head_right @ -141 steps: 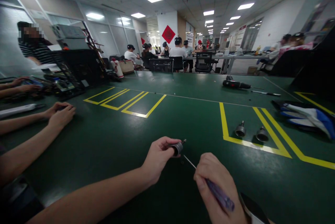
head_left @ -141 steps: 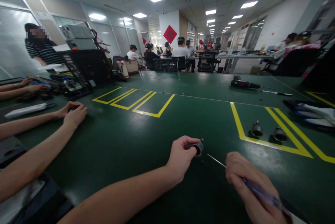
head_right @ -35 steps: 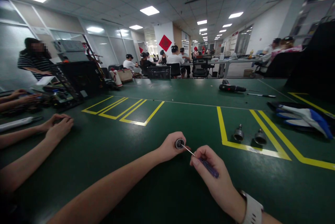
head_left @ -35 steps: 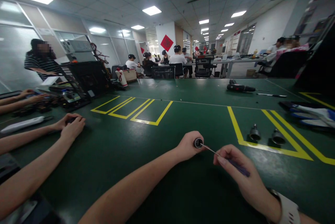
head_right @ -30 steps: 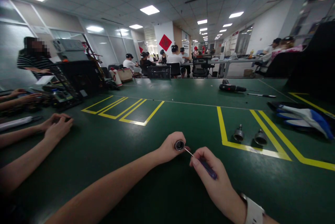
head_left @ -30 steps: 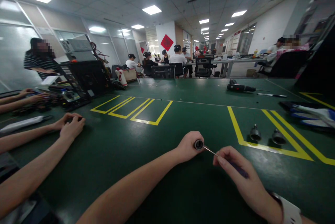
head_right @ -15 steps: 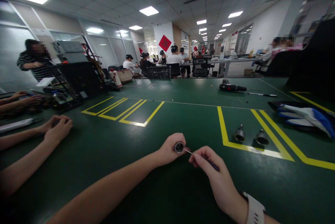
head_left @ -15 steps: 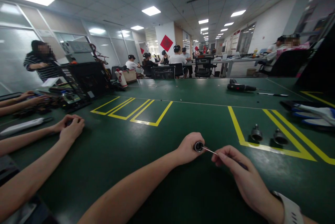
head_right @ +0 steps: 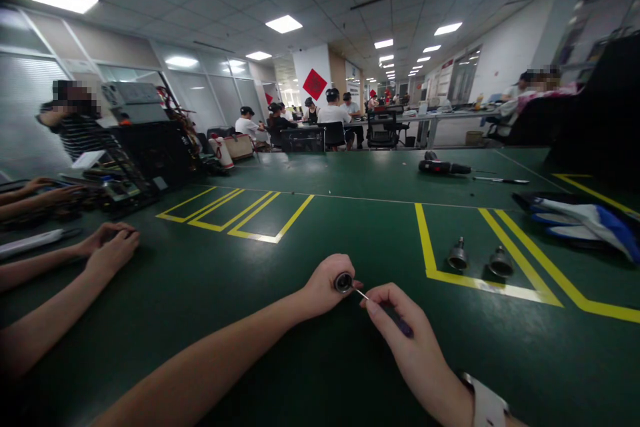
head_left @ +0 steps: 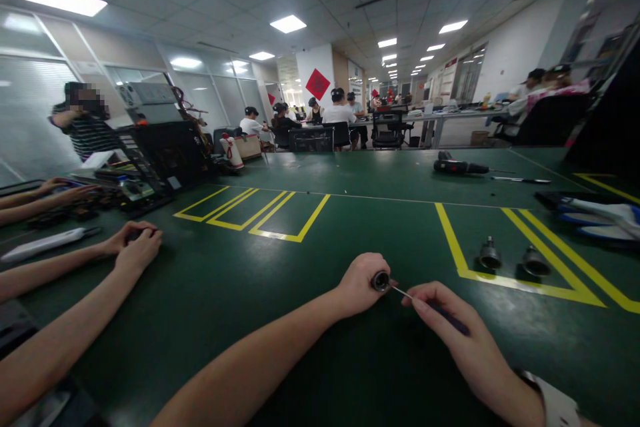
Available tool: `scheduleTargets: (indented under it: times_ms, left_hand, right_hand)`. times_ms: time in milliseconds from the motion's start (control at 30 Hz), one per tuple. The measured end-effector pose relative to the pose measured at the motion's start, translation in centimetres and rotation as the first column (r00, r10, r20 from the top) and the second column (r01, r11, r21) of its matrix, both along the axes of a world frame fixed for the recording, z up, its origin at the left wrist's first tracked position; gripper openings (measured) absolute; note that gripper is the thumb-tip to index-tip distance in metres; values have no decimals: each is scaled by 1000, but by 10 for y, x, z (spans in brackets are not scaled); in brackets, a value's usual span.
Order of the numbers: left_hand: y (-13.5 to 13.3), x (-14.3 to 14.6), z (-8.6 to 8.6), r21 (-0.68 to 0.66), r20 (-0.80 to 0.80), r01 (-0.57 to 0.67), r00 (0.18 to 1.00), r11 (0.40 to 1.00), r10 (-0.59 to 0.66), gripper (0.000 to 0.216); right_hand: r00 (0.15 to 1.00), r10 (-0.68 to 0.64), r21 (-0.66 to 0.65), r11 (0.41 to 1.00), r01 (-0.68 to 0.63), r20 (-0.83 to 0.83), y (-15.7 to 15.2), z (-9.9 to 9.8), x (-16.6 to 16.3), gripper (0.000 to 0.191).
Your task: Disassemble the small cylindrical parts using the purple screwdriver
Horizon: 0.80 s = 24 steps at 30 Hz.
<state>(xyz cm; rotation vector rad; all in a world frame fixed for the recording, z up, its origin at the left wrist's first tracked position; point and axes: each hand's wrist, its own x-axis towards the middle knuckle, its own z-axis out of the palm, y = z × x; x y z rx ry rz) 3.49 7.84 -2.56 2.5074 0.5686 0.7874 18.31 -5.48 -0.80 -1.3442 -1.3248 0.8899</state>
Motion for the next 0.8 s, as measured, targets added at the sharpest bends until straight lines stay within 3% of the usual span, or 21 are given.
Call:
scheduleTargets:
  times_ms: [233, 333, 533, 800]
  left_hand:
    - [-1, -3, 4, -99, 8, 22, 1000, 995, -21, 20]
    - [-1, -3, 4, -95, -15, -2, 1000, 996, 0, 19]
    - [-1, -1, -1, -33, -32, -91, 995, 995, 90, 22]
    - [-2, -4, 2, -87, -1, -59, 998, 995, 59, 23]
  right_hand:
    - [953, -45, -99, 995, 16, -299, 4, -2, 1, 25]
    - [965, -55, -87, 996, 34, -255, 3, -2, -1, 26]
    - [999, -44, 6, 999, 44, 21, -2, 1, -4, 22]
    - [974, -22, -63, 998, 8, -226, 2, -3, 0, 22]
